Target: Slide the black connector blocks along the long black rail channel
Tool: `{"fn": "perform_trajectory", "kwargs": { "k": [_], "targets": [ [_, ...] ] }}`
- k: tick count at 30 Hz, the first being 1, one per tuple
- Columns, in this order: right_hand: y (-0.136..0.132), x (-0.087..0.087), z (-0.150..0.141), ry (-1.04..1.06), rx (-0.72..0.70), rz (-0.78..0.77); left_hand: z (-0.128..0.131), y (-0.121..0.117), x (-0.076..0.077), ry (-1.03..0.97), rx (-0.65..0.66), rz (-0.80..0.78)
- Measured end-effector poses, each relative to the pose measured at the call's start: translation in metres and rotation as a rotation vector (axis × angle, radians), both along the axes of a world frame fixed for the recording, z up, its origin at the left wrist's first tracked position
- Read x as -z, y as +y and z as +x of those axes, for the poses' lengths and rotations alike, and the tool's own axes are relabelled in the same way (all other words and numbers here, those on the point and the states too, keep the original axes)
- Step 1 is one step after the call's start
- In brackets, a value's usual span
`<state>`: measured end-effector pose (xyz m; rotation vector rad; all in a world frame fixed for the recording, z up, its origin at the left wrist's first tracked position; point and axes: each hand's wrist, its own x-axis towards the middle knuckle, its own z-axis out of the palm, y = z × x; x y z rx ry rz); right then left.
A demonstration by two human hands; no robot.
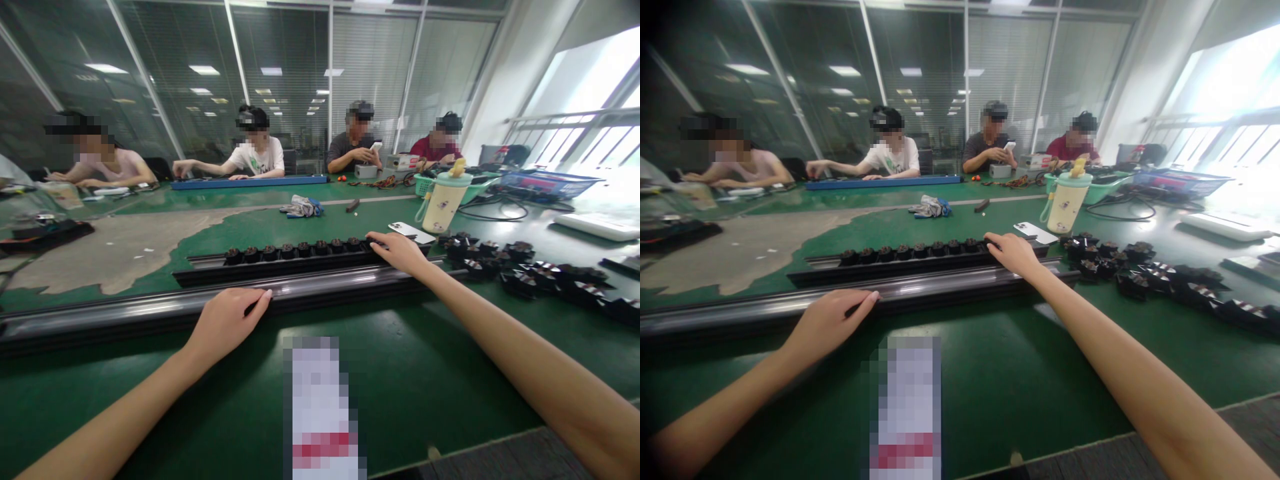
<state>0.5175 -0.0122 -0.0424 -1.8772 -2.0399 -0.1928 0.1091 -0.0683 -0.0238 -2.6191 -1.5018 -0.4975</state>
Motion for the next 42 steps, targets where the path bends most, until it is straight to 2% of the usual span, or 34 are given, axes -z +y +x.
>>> {"fn": "perform_trajectory", "kwargs": {
  "k": [26,42],
  "targets": [
    [-0.0063,-0.0063,-0.0083,-0.061,0.059,-0.012,0.0002,-0.0001,-0.0007,-0.011,0.002,-0.012],
    [-0.0062,-0.0042,-0.0025,-0.026,0.094,0.009,0.0008,-0.0005,-0.0014,0.007,-0.003,-0.005]
  ]
}}
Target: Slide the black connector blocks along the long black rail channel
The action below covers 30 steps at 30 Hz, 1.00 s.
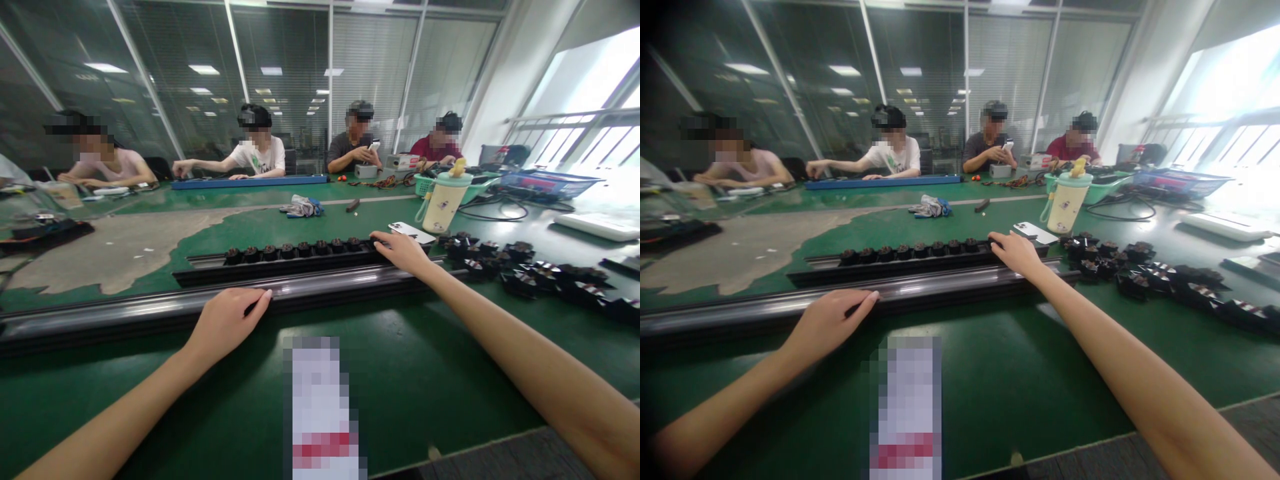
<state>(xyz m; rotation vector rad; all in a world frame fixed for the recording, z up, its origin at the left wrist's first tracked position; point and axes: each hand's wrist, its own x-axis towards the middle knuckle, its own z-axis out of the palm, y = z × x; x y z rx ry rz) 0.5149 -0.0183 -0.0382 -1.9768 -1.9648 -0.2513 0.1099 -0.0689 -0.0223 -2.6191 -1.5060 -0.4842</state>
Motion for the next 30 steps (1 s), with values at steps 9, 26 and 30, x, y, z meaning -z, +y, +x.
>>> {"fn": "perform_trajectory", "kwargs": {
  "k": [9,26,30],
  "targets": [
    [0.001,0.000,-0.001,0.010,0.005,-0.006,-0.002,0.001,0.001,0.000,0.013,0.009],
    [0.011,0.010,0.010,0.074,-0.093,0.038,-0.002,0.002,0.002,-0.014,0.029,0.018],
    [0.012,0.010,0.010,0.049,-0.098,0.035,-0.002,0.002,0.002,-0.011,0.027,0.009]
  ]
}}
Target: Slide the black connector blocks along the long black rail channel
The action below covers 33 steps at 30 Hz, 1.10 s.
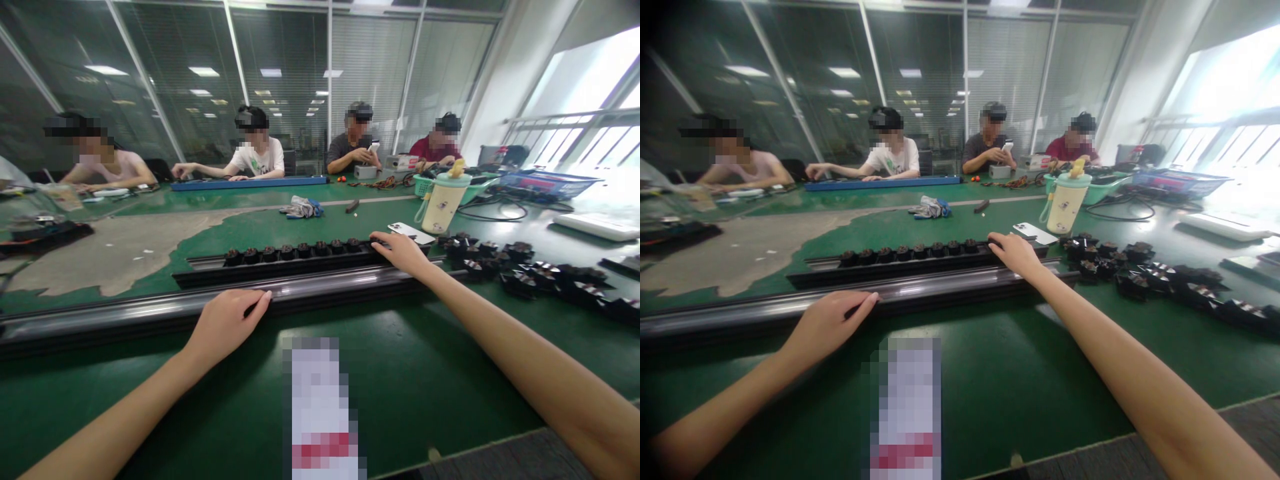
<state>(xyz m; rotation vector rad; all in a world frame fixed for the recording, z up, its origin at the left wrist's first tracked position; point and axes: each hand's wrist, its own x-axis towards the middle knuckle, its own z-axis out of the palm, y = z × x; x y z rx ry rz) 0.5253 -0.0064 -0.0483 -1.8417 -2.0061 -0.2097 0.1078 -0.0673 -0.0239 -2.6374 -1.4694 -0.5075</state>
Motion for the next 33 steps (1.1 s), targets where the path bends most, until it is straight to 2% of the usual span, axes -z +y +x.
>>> {"fn": "perform_trajectory", "kwargs": {
  "k": [33],
  "targets": [
    [-0.0083,-0.0074,-0.0069,-0.030,0.116,-0.041,0.0002,0.0003,0.0002,0.013,-0.023,-0.010]
  ]
}}
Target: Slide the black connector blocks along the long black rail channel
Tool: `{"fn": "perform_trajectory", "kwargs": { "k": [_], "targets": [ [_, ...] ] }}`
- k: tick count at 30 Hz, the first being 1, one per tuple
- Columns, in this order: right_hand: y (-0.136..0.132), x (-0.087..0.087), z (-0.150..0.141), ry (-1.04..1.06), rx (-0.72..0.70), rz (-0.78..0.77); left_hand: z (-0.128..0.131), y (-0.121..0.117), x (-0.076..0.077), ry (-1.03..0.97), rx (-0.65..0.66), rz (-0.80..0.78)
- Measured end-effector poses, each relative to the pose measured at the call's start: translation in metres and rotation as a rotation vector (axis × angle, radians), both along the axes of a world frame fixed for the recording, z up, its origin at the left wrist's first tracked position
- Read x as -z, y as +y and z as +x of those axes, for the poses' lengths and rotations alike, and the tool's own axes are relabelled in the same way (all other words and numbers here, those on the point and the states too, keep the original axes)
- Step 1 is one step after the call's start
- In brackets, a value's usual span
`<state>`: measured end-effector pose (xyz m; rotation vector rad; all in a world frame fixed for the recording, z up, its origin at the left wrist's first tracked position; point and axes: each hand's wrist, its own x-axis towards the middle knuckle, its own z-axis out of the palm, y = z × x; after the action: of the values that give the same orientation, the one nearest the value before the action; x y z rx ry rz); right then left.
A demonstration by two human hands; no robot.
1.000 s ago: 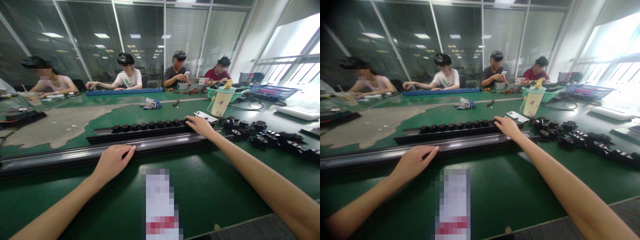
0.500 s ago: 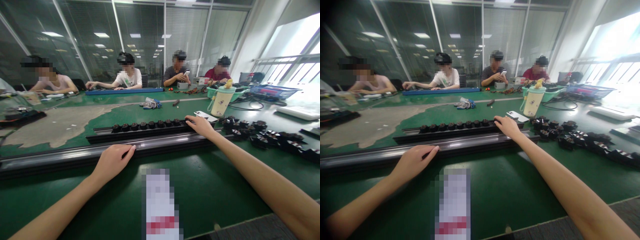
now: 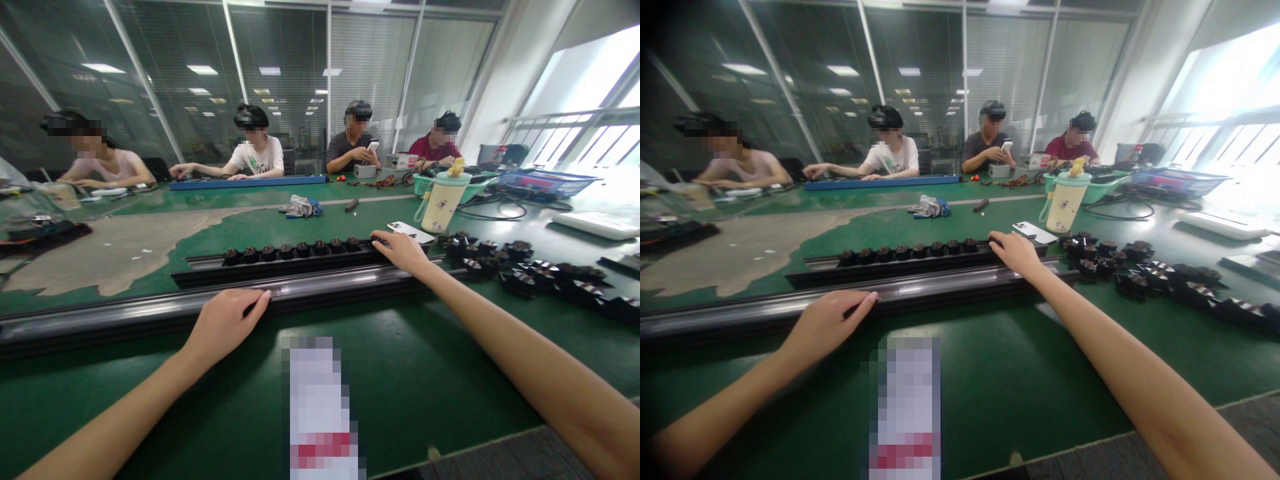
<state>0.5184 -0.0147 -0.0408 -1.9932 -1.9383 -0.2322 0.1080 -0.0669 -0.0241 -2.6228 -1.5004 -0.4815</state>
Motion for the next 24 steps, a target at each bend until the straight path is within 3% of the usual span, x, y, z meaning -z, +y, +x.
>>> {"fn": "perform_trajectory", "kwargs": {
  "k": [24],
  "targets": [
    [-0.0030,-0.0021,-0.0027,0.003,0.047,0.010,-0.0001,-0.0004,0.0002,0.001,0.012,0.016]
  ]
}}
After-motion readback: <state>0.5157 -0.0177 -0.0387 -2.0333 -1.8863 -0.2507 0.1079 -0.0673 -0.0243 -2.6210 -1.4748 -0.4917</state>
